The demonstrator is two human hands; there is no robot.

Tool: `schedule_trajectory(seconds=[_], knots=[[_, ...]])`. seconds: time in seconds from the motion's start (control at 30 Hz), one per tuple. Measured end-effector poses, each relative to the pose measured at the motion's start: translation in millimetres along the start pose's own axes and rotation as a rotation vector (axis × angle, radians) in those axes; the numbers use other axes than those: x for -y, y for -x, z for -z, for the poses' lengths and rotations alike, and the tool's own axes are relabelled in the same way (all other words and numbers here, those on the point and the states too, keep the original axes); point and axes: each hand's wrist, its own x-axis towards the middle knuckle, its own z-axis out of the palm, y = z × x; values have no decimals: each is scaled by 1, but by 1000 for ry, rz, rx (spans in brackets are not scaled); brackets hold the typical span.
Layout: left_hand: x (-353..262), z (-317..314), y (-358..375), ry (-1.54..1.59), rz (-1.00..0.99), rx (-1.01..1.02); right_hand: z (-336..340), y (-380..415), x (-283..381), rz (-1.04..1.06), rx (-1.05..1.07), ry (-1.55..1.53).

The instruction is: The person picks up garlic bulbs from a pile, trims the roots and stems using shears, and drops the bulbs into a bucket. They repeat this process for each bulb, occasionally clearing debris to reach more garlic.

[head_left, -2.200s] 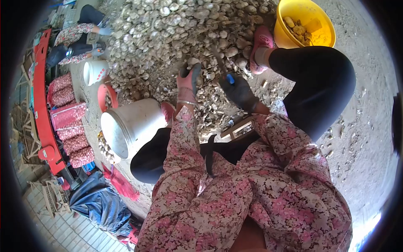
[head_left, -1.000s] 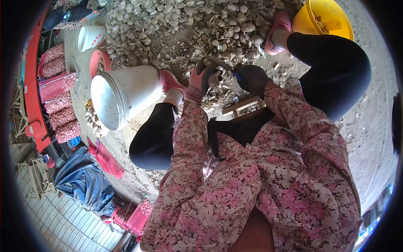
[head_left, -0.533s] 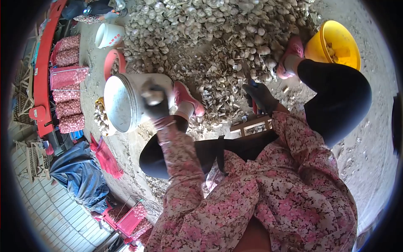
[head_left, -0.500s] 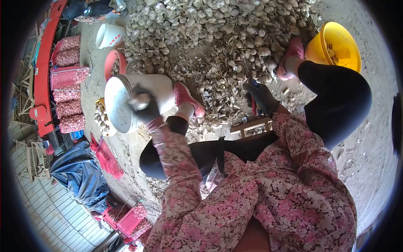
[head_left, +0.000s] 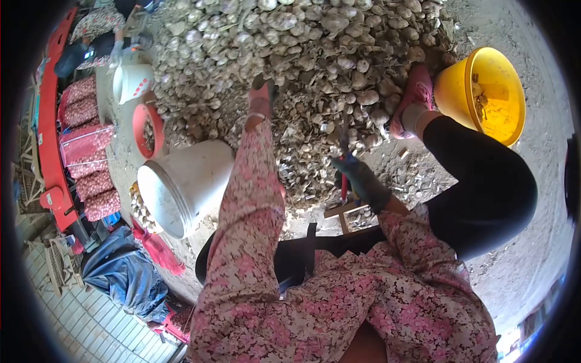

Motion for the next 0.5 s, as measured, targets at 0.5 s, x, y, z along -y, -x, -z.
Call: schedule_trajectory(seconds=[0.5], knots=[[-10,-60,129,142,-9,263,11,-11,-4,269,-377,687]])
